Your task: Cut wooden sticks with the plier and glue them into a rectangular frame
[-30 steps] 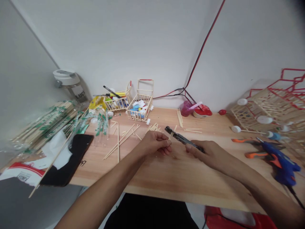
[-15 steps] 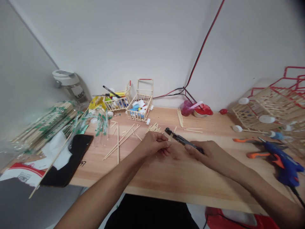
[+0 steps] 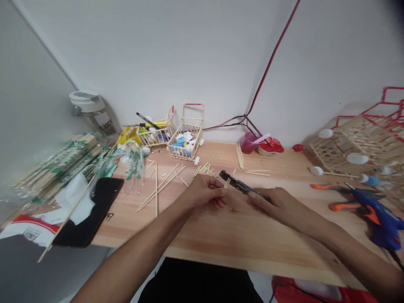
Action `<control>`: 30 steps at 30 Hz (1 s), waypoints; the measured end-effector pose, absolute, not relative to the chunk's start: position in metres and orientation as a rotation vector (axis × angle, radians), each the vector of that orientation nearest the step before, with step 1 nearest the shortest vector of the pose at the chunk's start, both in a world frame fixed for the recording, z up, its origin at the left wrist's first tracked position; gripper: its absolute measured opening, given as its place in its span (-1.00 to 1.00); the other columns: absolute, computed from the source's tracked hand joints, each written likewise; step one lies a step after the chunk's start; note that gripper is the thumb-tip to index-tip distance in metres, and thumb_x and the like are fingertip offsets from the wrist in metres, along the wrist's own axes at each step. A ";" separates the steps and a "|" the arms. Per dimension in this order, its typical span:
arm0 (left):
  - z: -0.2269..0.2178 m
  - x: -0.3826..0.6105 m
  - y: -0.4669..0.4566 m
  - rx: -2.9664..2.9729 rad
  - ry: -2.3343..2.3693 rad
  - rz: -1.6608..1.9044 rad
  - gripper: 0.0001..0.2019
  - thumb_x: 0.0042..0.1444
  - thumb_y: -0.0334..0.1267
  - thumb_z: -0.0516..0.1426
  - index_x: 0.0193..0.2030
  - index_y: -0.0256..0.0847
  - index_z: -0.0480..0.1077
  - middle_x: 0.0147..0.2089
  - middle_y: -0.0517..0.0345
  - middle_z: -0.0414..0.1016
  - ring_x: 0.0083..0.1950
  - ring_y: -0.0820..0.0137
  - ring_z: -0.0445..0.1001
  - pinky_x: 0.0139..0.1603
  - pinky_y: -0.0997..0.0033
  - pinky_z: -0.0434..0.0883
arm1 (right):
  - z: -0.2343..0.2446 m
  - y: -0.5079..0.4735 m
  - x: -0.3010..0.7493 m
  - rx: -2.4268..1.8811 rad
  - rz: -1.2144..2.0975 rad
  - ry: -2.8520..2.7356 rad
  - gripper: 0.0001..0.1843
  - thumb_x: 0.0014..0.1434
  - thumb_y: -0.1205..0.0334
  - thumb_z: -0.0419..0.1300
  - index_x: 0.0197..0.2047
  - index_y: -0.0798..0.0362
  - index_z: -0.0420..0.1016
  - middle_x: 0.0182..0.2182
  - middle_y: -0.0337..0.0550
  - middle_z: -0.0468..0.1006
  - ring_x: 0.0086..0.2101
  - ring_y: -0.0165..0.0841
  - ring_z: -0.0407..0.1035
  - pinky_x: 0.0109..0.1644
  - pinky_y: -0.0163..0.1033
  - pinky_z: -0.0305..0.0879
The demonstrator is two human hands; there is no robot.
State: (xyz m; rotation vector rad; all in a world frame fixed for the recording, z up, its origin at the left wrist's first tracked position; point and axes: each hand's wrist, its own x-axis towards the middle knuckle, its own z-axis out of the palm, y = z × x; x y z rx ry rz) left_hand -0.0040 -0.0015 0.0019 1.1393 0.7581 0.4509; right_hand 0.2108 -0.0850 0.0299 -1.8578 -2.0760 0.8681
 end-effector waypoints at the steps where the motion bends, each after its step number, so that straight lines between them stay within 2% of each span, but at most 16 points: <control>1: 0.002 -0.004 -0.002 1.136 0.761 0.455 -0.74 -0.13 -0.23 0.32 -0.43 -0.37 0.39 -0.57 0.11 0.50 -0.60 0.50 0.44 -0.56 0.56 0.35 | 0.031 -0.086 0.210 -1.858 0.858 -2.075 -0.41 0.29 -0.22 -0.16 -0.41 0.06 0.41 -0.50 -0.17 0.45 -0.46 -0.33 0.29 -0.41 -0.27 0.14; 10: 0.002 -0.003 -0.003 1.145 0.778 0.471 -0.78 -0.10 -0.27 0.30 -0.45 -0.37 0.37 -0.58 0.09 0.50 -0.61 0.50 0.44 -0.56 0.56 0.37 | 0.034 -0.086 0.206 -1.815 0.824 -2.046 -0.42 0.27 -0.21 -0.12 -0.31 0.06 0.52 -0.46 -0.10 0.54 -0.42 -0.24 0.37 -0.35 -0.20 0.25; 16: 0.003 -0.001 -0.003 1.170 0.809 0.507 -0.83 -0.06 -0.31 0.26 -0.46 -0.35 0.36 -0.59 0.11 0.49 -0.63 0.49 0.43 -0.58 0.55 0.36 | 0.030 -0.083 0.206 -1.823 0.825 -2.086 -0.44 0.30 -0.17 -0.15 -0.33 0.07 0.48 -0.42 -0.12 0.55 -0.39 -0.25 0.38 -0.34 -0.21 0.22; 23: 0.006 0.000 -0.004 1.137 0.841 0.484 -0.88 -0.03 -0.38 0.22 -0.47 -0.33 0.33 -0.60 0.13 0.48 -0.64 0.49 0.43 -0.59 0.55 0.35 | 0.023 -0.085 0.207 -1.856 0.696 -2.109 -0.46 0.32 -0.13 -0.15 -0.38 0.08 0.41 -0.48 -0.12 0.52 -0.46 -0.29 0.35 -0.37 -0.20 0.17; 30: 0.007 -0.001 -0.004 1.121 0.848 0.476 -0.85 -0.05 -0.36 0.25 -0.47 -0.34 0.34 -0.60 0.12 0.49 -0.63 0.50 0.43 -0.60 0.57 0.34 | 0.018 -0.082 0.204 -1.815 0.688 -2.118 -0.49 0.33 -0.08 -0.16 -0.39 0.06 0.40 -0.48 -0.11 0.52 -0.46 -0.30 0.35 -0.36 -0.19 0.16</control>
